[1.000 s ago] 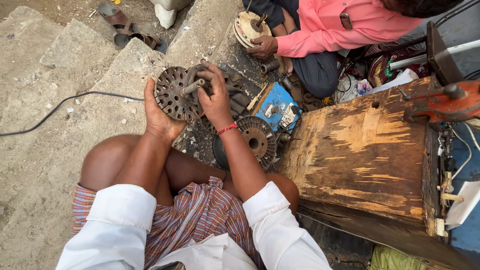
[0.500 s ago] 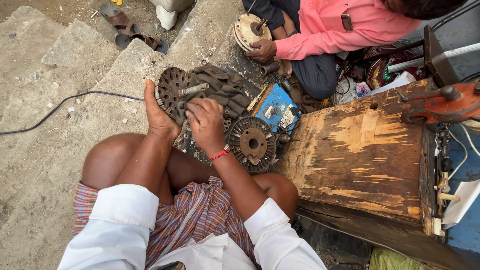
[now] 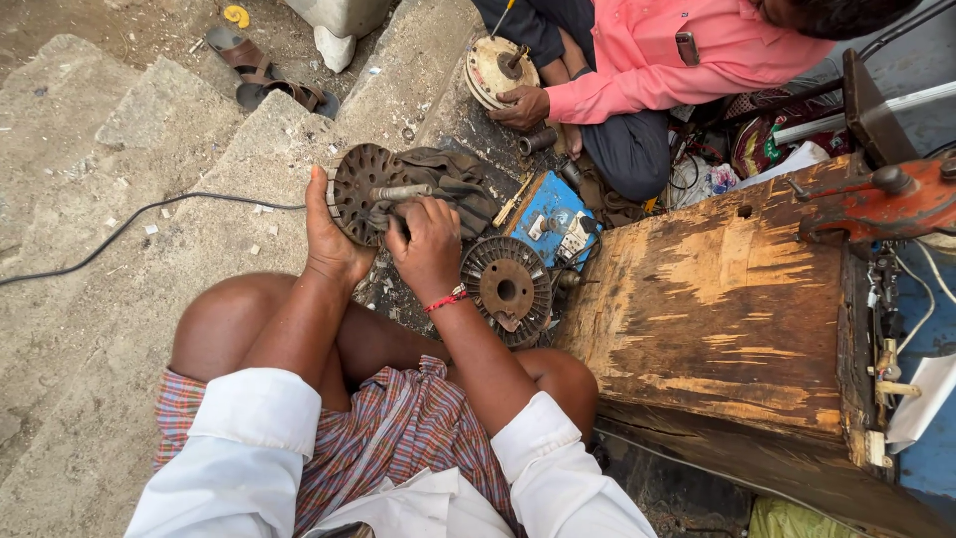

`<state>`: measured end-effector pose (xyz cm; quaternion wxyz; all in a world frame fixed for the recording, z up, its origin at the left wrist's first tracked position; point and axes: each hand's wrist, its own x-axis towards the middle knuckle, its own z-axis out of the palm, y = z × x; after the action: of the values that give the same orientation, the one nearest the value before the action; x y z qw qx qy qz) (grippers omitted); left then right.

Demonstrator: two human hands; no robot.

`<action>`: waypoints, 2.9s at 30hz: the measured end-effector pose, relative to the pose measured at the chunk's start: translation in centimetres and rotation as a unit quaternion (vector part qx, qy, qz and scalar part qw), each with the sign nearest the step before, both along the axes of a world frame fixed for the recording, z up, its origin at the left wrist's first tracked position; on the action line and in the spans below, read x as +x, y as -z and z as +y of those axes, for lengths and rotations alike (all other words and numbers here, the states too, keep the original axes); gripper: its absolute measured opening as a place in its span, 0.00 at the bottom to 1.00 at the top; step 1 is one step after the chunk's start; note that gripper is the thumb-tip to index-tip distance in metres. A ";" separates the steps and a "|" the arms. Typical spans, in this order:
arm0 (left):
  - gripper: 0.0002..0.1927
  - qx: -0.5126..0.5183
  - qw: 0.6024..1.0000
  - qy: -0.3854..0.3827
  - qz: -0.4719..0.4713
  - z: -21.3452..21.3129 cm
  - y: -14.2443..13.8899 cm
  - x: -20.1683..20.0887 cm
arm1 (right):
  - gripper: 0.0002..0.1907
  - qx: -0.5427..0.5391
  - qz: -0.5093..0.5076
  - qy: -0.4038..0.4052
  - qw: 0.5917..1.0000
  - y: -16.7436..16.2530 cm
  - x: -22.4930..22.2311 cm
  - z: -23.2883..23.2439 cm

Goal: The person sits on the ground assembling an electric motor rotor, fitting a threaded shaft through a die-cast fan/rotor disc and pressing parts together by hand. They handle several rotor discs and spacers, then use a hammer to tap the shaft into place on the assembly.

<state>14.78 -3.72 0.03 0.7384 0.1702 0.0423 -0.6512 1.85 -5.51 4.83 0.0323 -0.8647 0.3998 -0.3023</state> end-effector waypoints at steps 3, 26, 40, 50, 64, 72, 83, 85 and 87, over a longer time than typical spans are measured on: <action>0.40 0.009 1.000 0.017 -0.006 -0.1 -0.7 0.2 | 0.05 0.027 -0.040 0.022 0.999 2.6 -1.2 -1.7; 0.42 0.078 0.977 0.136 -0.145 -0.1 -0.5 -0.6 | 0.06 0.424 0.000 -0.192 0.885 -2.2 -2.5 -11.3; 0.33 0.110 0.965 0.142 -0.190 -1.1 2.4 -1.2 | 0.07 0.195 0.046 -0.208 0.957 -6.6 0.7 -4.5; 0.32 0.102 0.978 0.103 -0.149 -0.3 1.4 -0.2 | 0.01 -0.032 0.207 -0.324 0.922 -7.2 0.2 -1.7; 0.36 0.149 0.952 0.191 -0.186 -0.3 0.0 -2.0 | 0.08 0.127 0.191 0.029 0.973 -5.3 1.6 -5.9; 0.36 0.107 0.969 0.146 -0.167 -0.2 0.2 -1.0 | 0.08 0.127 0.232 -0.260 0.929 -6.2 -0.6 -5.5; 0.34 0.113 0.949 0.165 -0.244 -0.7 0.9 -1.3 | 0.12 0.476 0.026 -0.202 0.856 -3.1 -4.8 -10.0; 0.31 0.113 0.952 0.153 -0.239 -0.8 1.4 -1.6 | 0.13 0.300 0.156 -0.229 0.913 -3.3 -3.2 -8.0; 0.30 0.111 0.960 0.144 -0.212 -0.8 1.7 -1.5 | 0.15 0.287 0.198 -0.189 0.918 -4.4 -1.9 -6.4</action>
<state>13.28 -4.55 -1.65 0.6051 0.3895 -0.0676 -0.6911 -0.06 -11.88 9.20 0.2556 -0.9199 0.2971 0.0144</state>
